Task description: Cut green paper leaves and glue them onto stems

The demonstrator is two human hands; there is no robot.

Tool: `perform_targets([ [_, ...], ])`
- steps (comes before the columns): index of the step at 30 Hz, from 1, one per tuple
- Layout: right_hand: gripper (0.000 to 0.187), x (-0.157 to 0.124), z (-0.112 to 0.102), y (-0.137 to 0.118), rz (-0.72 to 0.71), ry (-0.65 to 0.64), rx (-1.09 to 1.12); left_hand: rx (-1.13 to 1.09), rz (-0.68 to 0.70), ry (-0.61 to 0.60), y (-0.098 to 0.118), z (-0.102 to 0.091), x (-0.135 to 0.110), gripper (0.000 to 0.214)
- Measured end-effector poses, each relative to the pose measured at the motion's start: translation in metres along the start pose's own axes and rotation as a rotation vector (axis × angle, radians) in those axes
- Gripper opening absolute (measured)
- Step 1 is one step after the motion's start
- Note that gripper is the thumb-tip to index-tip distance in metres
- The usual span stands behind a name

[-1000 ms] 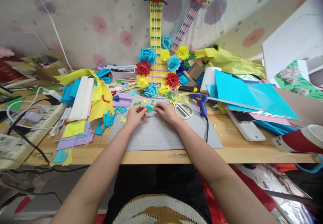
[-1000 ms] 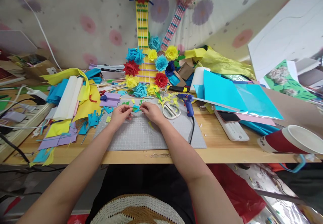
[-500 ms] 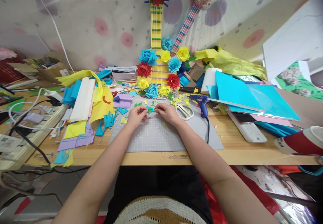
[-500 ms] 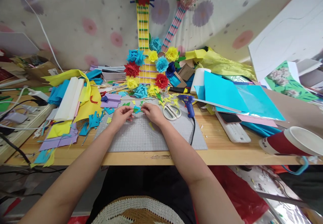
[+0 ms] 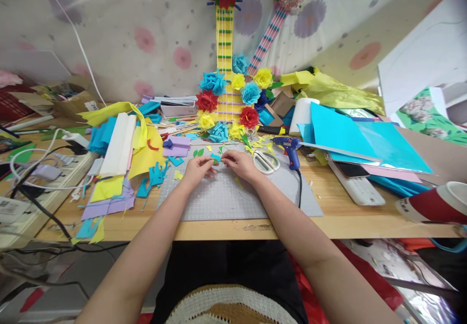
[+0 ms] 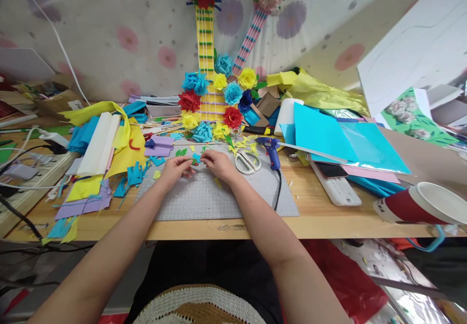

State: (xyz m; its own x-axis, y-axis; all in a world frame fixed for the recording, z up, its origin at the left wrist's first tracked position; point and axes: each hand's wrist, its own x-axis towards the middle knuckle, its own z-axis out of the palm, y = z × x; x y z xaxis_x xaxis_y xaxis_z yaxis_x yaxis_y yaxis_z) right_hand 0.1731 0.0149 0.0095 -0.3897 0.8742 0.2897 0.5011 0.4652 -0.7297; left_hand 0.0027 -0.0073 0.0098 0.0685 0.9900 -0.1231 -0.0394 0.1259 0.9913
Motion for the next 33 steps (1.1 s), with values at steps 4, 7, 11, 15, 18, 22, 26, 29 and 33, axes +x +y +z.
perform_targets([
  [4, 0.009, 0.000, 0.000, -0.003, 0.003, -0.001, -0.019, -0.008, -0.018, -0.008, 0.002, 0.000, -0.002, 0.035],
  [7, 0.009, 0.000, -0.001, -0.004, 0.002, 0.000, -0.032, -0.009, -0.015, -0.016, 0.003, 0.000, -0.003, 0.033],
  [11, 0.009, 0.000, -0.001, -0.004, -0.002, -0.010, -0.048, -0.011, -0.010, -0.026, 0.004, -0.001, -0.003, 0.032],
  [15, 0.009, 0.000, -0.001, -0.005, -0.008, -0.021, -0.046, -0.011, -0.015, -0.027, 0.003, -0.002, -0.002, 0.032],
  [18, 0.009, 0.000, -0.001, -0.005, -0.010, -0.019, -0.034, -0.007, -0.023, -0.014, 0.004, -0.001, -0.003, 0.032],
  [22, 0.010, -0.001, -0.001, -0.004, 0.013, -0.002, -0.006, -0.019, 0.039, 0.133, 0.006, -0.004, -0.002, 0.028],
  [26, 0.011, -0.002, -0.001, -0.002, 0.034, 0.021, -0.006, -0.096, 0.207, 0.478, 0.008, -0.016, 0.004, 0.012],
  [29, 0.010, -0.002, 0.000, -0.001, 0.039, 0.057, -0.047, -0.090, 0.253, 0.575, 0.005, -0.023, 0.008, 0.010],
  [33, 0.011, -0.002, 0.006, -0.002, 0.095, 0.110, -0.114, -0.038, 0.273, 0.494, 0.001, -0.022, 0.009, 0.010],
])
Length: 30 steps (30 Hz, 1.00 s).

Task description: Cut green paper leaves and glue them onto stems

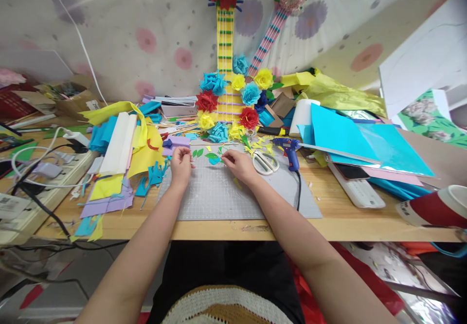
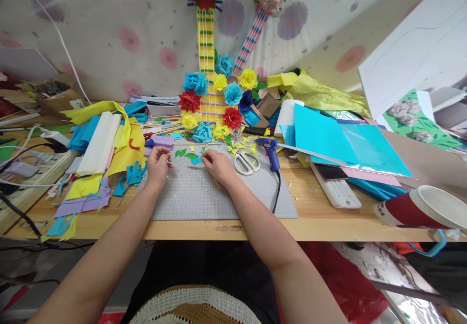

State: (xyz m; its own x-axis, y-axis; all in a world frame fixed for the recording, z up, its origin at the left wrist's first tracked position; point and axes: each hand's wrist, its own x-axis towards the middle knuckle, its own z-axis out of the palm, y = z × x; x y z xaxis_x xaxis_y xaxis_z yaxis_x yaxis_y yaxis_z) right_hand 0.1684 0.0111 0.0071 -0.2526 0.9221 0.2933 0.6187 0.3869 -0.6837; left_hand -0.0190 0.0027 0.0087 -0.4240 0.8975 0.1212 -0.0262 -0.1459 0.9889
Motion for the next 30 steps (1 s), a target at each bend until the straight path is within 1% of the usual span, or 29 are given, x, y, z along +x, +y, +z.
perform_targets([
  [2, 0.011, -0.001, 0.004, -0.002, 0.030, -0.002, -0.006, 0.030, -0.014, -0.066, 0.000, 0.003, -0.003, 0.009],
  [6, 0.010, -0.002, 0.010, -0.007, 0.044, -0.008, -0.005, 0.101, -0.125, -0.198, 0.001, 0.011, -0.011, 0.022],
  [8, 0.010, -0.003, 0.010, -0.009, 0.035, 0.001, -0.008, 0.097, -0.178, -0.215, 0.001, 0.013, -0.012, 0.026],
  [11, 0.009, -0.003, 0.011, -0.009, 0.017, 0.015, 0.001, 0.043, -0.242, -0.199, 0.001, 0.014, -0.011, 0.031],
  [14, 0.009, -0.004, 0.012, -0.009, 0.003, 0.027, 0.011, 0.009, -0.301, -0.216, 0.002, 0.015, -0.010, 0.034],
  [16, 0.009, -0.005, 0.012, -0.009, -0.006, 0.017, 0.021, 0.026, -0.314, -0.245, 0.003, 0.014, -0.009, 0.034],
  [18, 0.011, -0.005, 0.011, -0.009, -0.017, -0.009, 0.046, 0.093, -0.284, -0.285, 0.008, 0.011, -0.004, 0.032],
  [20, 0.016, -0.006, 0.008, -0.008, -0.015, -0.015, 0.077, 0.238, -0.225, -0.371, 0.015, 0.005, 0.008, 0.030],
  [23, 0.023, -0.004, 0.000, -0.004, 0.032, 0.057, 0.088, 0.623, -0.157, -0.649, 0.030, -0.004, 0.036, 0.025],
  [24, 0.024, -0.004, -0.004, -0.002, 0.051, 0.087, 0.085, 0.770, -0.137, -0.723, 0.034, -0.004, 0.046, 0.023],
  [25, 0.024, -0.003, -0.007, 0.000, 0.067, 0.111, 0.082, 0.896, -0.117, -0.802, 0.038, -0.004, 0.056, 0.022],
  [27, 0.023, -0.002, -0.012, 0.004, 0.086, 0.139, 0.078, 1.070, -0.043, -0.971, 0.044, 0.003, 0.073, 0.020],
  [30, 0.021, -0.002, -0.017, 0.008, 0.105, 0.143, 0.060, 1.300, 0.126, -1.111, 0.043, 0.021, 0.085, 0.019],
])
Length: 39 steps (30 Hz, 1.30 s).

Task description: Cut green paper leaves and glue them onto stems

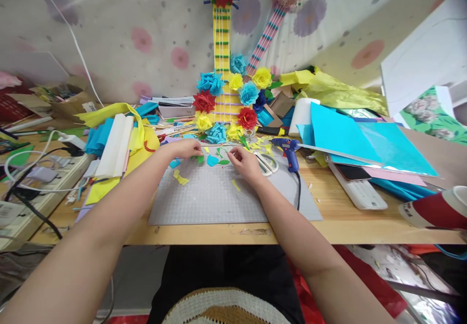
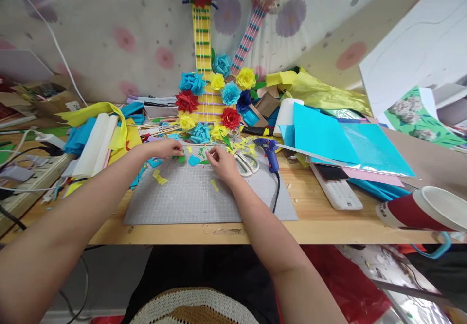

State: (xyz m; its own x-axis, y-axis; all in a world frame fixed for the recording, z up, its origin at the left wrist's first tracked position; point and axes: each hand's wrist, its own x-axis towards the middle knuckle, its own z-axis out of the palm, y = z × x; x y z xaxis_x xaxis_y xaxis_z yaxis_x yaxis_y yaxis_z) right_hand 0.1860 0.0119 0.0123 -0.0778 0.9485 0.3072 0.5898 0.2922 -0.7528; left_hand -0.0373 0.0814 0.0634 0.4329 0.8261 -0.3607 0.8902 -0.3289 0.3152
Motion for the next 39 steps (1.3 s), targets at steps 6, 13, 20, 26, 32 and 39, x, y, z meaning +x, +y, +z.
perform_targets([
  [6, 0.014, 0.000, -0.003, 0.002, 0.060, -0.055, -0.066, 0.233, 0.092, 0.033, 0.012, 0.004, 0.016, 0.022],
  [13, 0.015, 0.001, -0.006, 0.006, 0.066, -0.091, -0.094, 0.228, 0.048, 0.155, 0.007, 0.002, 0.007, 0.022],
  [20, 0.023, 0.006, -0.012, 0.015, 0.116, -0.058, -0.114, 0.134, -0.038, 0.282, -0.004, 0.000, -0.013, 0.023],
  [26, 0.023, 0.011, -0.015, 0.021, 0.186, -0.072, -0.086, 0.041, -0.487, 0.579, -0.044, -0.030, -0.011, 0.029],
  [32, 0.013, 0.012, -0.016, 0.016, 0.211, -0.060, -0.033, 0.052, -0.718, 0.523, -0.089, -0.062, 0.029, 0.038],
  [39, 0.010, 0.014, -0.014, 0.017, 0.218, -0.050, -0.019, 0.061, -0.635, 0.444, -0.125, -0.073, 0.075, 0.051],
])
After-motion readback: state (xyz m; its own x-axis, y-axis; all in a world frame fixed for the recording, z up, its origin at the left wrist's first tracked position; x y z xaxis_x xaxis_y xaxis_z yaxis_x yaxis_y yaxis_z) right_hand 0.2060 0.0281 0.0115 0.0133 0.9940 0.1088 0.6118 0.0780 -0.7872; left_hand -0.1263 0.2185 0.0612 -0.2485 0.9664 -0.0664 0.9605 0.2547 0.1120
